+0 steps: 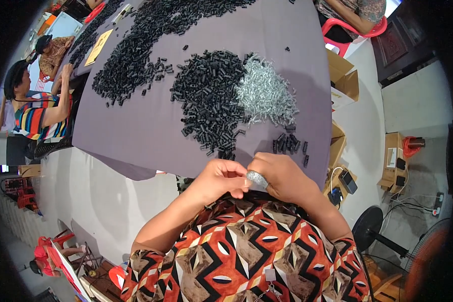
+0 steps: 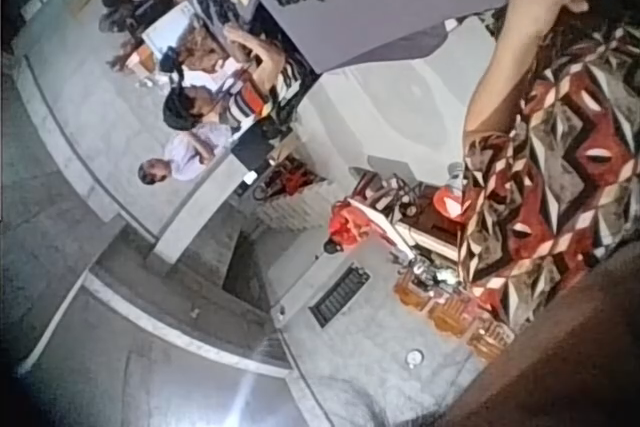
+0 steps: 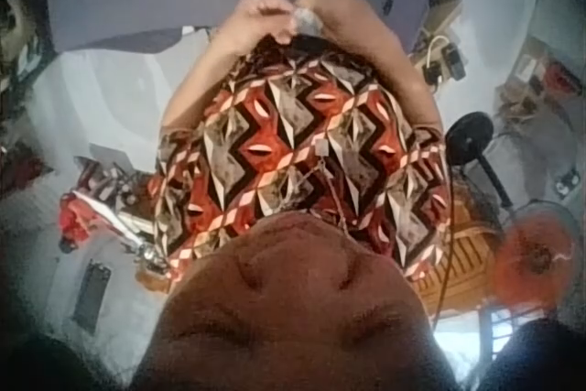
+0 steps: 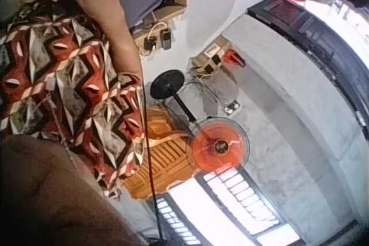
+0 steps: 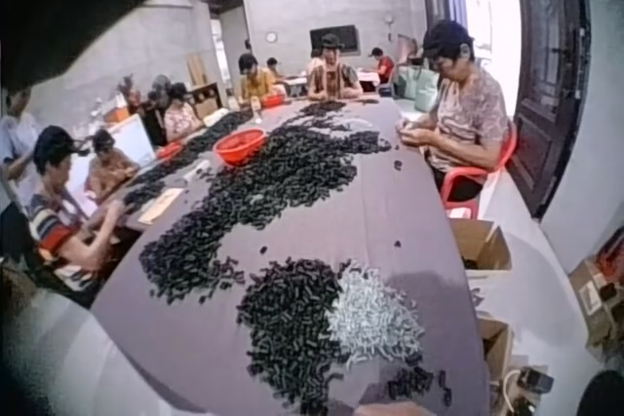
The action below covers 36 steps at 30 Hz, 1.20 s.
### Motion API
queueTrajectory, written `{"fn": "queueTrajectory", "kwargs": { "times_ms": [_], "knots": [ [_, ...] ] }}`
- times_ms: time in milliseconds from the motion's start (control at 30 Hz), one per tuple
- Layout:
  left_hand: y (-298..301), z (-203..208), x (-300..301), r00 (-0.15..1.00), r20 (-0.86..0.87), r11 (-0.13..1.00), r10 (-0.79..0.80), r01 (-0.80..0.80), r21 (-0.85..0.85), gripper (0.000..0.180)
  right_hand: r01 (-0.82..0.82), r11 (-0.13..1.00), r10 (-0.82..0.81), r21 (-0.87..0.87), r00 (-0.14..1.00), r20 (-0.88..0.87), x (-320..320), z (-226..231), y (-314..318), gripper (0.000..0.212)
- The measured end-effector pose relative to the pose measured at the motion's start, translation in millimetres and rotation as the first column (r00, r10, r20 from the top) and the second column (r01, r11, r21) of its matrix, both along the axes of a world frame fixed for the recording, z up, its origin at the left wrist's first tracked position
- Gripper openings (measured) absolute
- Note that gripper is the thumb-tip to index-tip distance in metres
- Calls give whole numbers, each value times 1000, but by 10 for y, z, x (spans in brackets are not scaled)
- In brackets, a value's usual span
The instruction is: Assembling small black plastic components by snapping a silver piece into them at a workshop table.
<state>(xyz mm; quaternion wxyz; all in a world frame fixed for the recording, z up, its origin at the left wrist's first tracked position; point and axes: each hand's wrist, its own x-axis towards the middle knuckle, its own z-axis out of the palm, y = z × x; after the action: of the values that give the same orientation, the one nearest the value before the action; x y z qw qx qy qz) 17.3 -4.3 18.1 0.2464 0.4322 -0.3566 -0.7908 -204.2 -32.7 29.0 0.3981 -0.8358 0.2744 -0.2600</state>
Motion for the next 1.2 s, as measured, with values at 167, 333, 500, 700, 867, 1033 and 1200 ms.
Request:
{"fn": "queueTrajectory", "kwargs": {
  "times_ms": [167, 333, 500, 700, 867, 1033, 1200],
  "knots": [
    [118, -64, -38, 985, 141, 980, 100, -73, -186, 5, 12, 994, -7, 112, 999, -42, -69, 0, 45, 36],
    [126, -21, -42, 974, 160, 945, 159, -103, -310, 6, 159, 979, -146, 125, 984, -107, -80, 35, 144, 65],
    [124, -50, -68, 978, 144, 946, 150, -99, -310, 6, 189, 964, -208, -188, 974, -90, 67, -135, 211, 59],
    [126, -72, -56, 980, 97, 950, 175, -142, -278, 5, 240, 947, -244, -212, 970, 6, 138, -282, 233, 47],
    [192, -15, -148, 964, -27, 948, 266, -267, -173, 12, 231, 948, -210, -218, 971, 119, 130, -312, 199, 45],
    [169, -8, -89, 958, -171, 972, 231, -219, 84, 15, 168, 983, -152, -72, 971, 183, 107, -301, 209, 48],
    [178, -37, -76, 943, -234, 963, 236, -195, 186, 18, 124, 990, -105, -72, 969, 224, 79, -274, 169, 56]
  ]
}}
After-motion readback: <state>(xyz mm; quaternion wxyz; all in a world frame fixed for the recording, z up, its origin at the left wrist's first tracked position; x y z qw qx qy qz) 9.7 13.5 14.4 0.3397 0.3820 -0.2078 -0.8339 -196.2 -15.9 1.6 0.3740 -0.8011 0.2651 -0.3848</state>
